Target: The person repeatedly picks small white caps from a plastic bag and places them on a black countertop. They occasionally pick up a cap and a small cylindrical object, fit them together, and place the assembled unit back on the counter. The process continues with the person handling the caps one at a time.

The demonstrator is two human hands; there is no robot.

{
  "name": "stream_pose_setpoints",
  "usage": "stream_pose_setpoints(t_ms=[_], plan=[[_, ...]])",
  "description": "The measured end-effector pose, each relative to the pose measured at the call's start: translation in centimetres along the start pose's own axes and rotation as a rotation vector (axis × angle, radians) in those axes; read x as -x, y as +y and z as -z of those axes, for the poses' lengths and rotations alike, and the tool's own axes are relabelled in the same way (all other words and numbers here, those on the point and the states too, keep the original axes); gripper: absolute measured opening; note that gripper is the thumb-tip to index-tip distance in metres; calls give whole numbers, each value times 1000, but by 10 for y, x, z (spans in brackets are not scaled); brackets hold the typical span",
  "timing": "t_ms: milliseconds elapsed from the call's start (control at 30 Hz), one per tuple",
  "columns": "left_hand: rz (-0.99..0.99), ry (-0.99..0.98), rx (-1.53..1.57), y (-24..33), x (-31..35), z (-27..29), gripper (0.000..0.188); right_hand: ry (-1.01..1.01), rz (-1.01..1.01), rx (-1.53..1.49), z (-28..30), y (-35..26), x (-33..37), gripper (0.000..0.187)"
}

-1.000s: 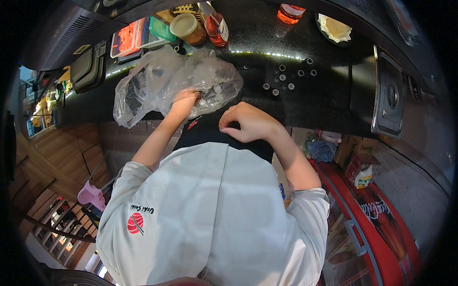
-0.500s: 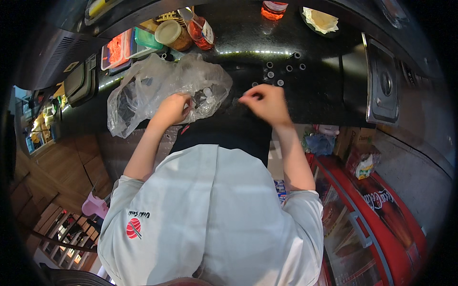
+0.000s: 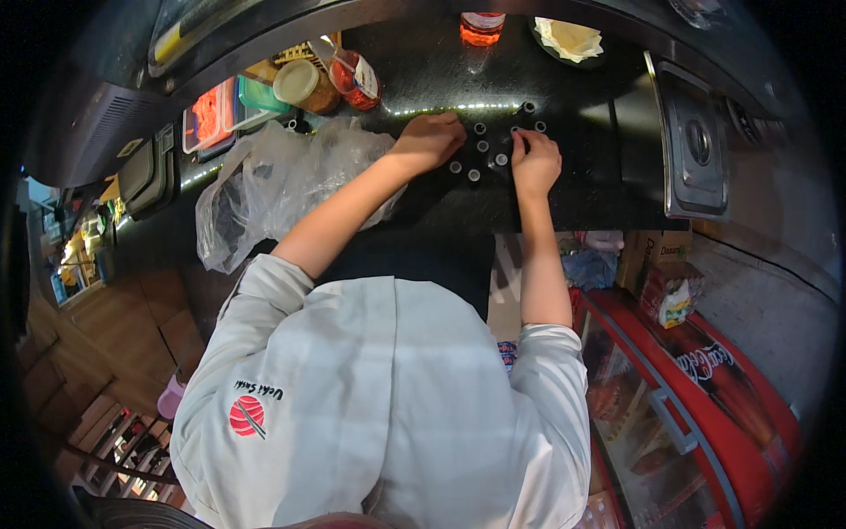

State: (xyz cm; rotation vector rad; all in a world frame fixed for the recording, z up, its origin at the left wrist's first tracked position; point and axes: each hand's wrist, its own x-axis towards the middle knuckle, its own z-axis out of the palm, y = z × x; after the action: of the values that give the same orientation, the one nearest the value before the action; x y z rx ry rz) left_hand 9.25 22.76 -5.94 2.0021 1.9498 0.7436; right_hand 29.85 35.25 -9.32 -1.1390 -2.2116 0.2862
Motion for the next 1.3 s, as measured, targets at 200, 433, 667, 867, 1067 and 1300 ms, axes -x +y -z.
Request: stream_pose_setpoints(t_ms=[200,433,667,867,1067,1300], plan=[[-44,50,-74,3,-27,-20,8,-33,46,55,-7,5,2,13],[-30,-19,-176,3,-35,-28,15,-45,151,116,-7,6,2,13],[36,-58,-172,3,-33,-33,16,-79,221,133,-4,4,-1,12],[25,-83,-185,1,-38,-40,16,-123,229,100,-1,4,-4,13],[95,-223,-289,19,-53,-34,16,-70,215,20,-5,8,0,16],[168,-447,-310,31,-72,-23,18,-98,198,67,-3,7,2,18]])
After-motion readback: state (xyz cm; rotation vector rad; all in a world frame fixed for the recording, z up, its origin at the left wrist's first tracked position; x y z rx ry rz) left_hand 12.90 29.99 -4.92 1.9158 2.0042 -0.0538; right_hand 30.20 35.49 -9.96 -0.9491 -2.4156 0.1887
